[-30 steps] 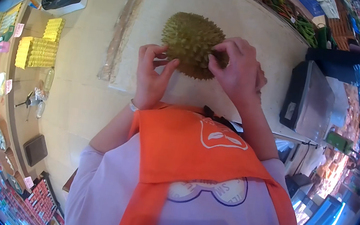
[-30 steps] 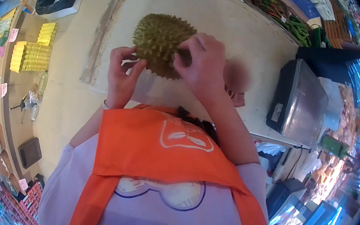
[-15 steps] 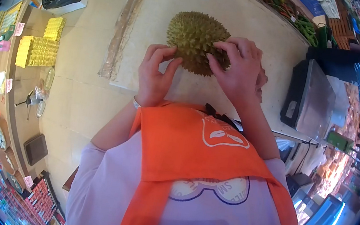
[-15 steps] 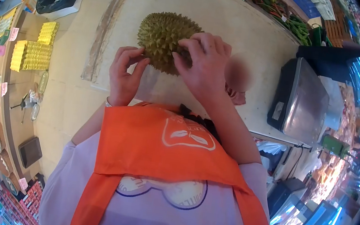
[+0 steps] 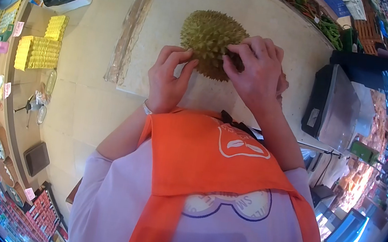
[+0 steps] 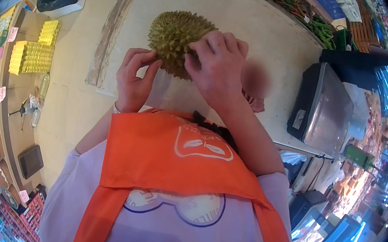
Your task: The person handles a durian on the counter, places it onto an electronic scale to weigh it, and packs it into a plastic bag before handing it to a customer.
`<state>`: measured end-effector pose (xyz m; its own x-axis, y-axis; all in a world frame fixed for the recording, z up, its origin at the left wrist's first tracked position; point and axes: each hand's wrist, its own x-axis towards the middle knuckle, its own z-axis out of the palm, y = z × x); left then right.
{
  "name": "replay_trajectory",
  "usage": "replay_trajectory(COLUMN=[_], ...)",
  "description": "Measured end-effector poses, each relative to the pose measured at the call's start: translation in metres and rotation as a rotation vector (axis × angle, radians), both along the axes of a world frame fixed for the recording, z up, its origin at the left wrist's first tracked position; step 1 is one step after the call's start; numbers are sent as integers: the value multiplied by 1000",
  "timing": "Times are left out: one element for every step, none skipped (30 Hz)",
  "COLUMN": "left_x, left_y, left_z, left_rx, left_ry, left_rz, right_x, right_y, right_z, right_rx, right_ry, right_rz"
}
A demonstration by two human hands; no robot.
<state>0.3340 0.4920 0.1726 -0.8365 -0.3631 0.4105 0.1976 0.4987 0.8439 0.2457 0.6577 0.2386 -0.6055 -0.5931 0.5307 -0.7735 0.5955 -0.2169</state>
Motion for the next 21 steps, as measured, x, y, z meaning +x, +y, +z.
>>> replay_trajectory(left_x=[0,0,0,0,0,0,0,0,0,0,0,1,1,1,1,0,-1,-2,-5,-8,-10], left_y=[0,-1,-1,0,0,0,0,0,0,0,0,0,0,0,-1,-4,-9,-16,-24,-29,-32], left_z=[0,0,0,0,0,0,0,0,0,0,0,0,0,0,0,-1,-1,-1,-1,-1,1], left_rx=[-12,-25,-34,-44,-54,-52,-51,-49,-55,-61,-68,-62,-57,-53,-80,-107,-136,-173,-211,-248,-250], left_ry=[1,3,2,1,0,-1,-3,-4,-2,1,4,1,-1,-2,20,42,63,90,113,135,126], left_rz=[0,0,1,3,6,6,6,7,8,10,10,11,11,12,4,-4,-11,-4,1,6,-4], right_x=[0,0,0,-1,-1,-1,-2,-2,-2,-2,-2,-1,-1,-1,0,0,0,0,0,0,0], right_y=[-1,-1,-2,-1,-1,-2,-2,-2,-2,-2,-2,-2,-2,-2,-2,-1,-1,-1,0,1,2], right_z=[1,1,1,1,0,0,-1,-2,-2,-2,-3,-3,-3,-3,-3,-4,-5,-6,-6,-7,-8], right_rx=[1,3,1,-1,-4,-6,-9,-12,-14,-16,-18,-14,-11,-10,-16,-23,-31,-31,-31,-30,-34], right_ry=[-8,-16,-19,-23,-26,-28,-29,-31,-34,-37,-39,-42,-43,-44,-47,-51,-55,-49,-46,-45,-51], right_rz=[-3,-5,-7,-7,-8,-9,-11,-11,-11,-10,-10,-11,-12,-13,-18,-24,-28,-28,-29,-31,-34])
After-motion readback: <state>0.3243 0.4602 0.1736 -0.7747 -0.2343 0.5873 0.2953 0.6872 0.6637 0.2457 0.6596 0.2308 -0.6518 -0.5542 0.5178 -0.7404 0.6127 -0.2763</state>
